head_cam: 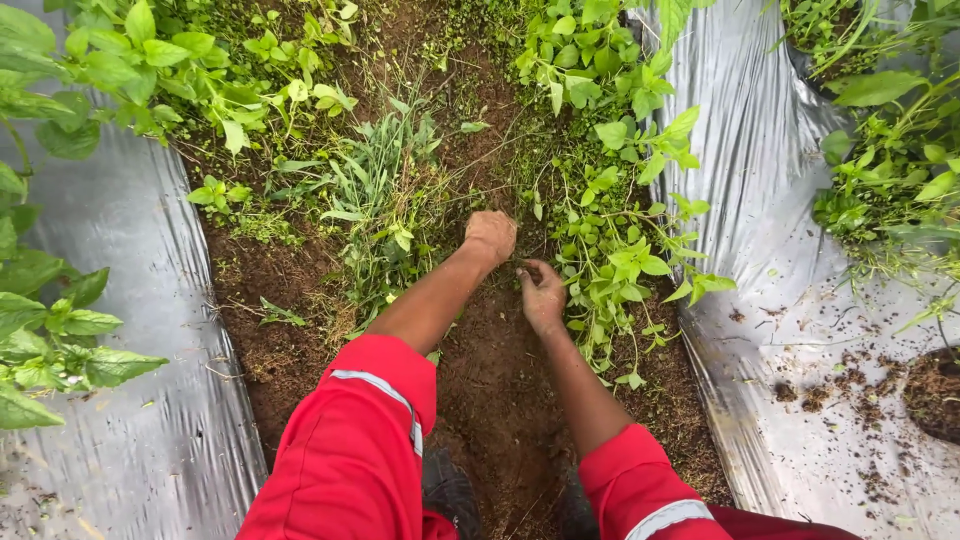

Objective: The person squats in a garden row and removes weeds by hand, pulling them from the soil and placing them in a pile. They then use a small hand hoe to loosen the soil around the base of the plants and clear additional weeds.

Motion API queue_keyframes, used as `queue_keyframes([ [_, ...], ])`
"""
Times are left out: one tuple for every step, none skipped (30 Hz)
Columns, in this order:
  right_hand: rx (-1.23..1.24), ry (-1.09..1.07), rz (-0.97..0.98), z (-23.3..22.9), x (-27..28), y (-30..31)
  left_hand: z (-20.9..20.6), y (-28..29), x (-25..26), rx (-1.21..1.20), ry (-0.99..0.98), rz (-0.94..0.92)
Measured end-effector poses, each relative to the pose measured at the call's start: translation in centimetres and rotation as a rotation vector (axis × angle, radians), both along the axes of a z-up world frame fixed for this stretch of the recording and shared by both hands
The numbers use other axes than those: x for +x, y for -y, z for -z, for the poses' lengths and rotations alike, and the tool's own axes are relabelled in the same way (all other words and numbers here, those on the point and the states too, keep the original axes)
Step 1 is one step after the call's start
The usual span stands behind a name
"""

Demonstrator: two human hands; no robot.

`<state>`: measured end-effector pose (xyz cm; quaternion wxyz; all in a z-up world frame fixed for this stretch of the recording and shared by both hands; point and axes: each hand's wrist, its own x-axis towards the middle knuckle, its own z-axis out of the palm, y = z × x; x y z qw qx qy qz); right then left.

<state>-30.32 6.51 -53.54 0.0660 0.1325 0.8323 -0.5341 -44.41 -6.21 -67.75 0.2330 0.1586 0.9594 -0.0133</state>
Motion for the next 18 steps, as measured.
queue_keyframes([
  [-0.005,0.0,-0.001,1.0,-0.4,-0.3,-1.3,0.1,1.0,-0.005,0.0,-0.001],
  [-0.038,-0.001,0.025,2.0,-0.9,-0.6,-2.5,0.2,2.1,0.009,0.054,0.022],
  [-0.07,0.0,0.051,3.1,-1.3,-0.9,-3.6,0.2,3.1,0.024,0.109,0.046],
  [-0.074,0.002,0.05,2.1,-1.1,-0.8,-4.9,0.2,4.1,0.02,0.111,0.045],
  [-0.101,0.015,0.061,1.1,-0.8,-0.6,-6.1,0.3,5.1,0.051,0.146,0.067],
  [-0.128,0.028,0.072,0.0,-0.4,-0.5,-7.3,0.3,6.2,0.081,0.18,0.088],
  [-0.133,0.031,0.069,-0.1,-0.3,-0.4,-10.1,1.0,7.0,0.077,0.183,0.084],
  [-0.161,0.033,0.086,-0.3,-0.2,-0.2,-12.9,1.7,7.7,0.111,0.197,0.032],
  [-0.188,0.034,0.107,-0.5,-0.2,-0.2,-15.7,2.3,8.4,0.146,0.209,-0.017],
  [-0.192,0.035,0.107,0.0,-0.2,-0.2,-15.6,2.7,7.7,0.142,0.21,-0.017],
  [-0.186,0.036,0.105,0.4,-0.3,-0.4,-15.5,3.0,6.9,0.117,0.159,-0.089],
  [-0.18,0.036,0.103,0.8,-0.4,-0.5,-15.4,3.4,6.1,0.092,0.108,-0.161],
  [-0.179,0.035,0.103,1.0,-0.5,-0.6,-14.4,3.8,4.9,0.093,0.107,-0.161],
  [-0.165,0.05,0.089,1.3,-0.6,-0.6,-13.4,4.3,3.6,0.018,-0.007,-0.153],
  [-0.149,0.064,0.077,1.5,-0.8,-0.8,-12.3,4.7,2.2,-0.055,-0.123,-0.144],
  [-0.145,0.062,0.077,1.5,-0.7,-0.8,-9.2,4.9,0.8,-0.052,-0.124,-0.144],
  [-0.137,0.059,0.065,1.4,-0.8,-0.8,-6.1,5.2,-0.7,-0.112,-0.142,-0.169],
  [-0.128,0.056,0.053,1.3,-0.9,-0.8,-2.9,5.3,-2.3,-0.172,-0.159,-0.194],
])
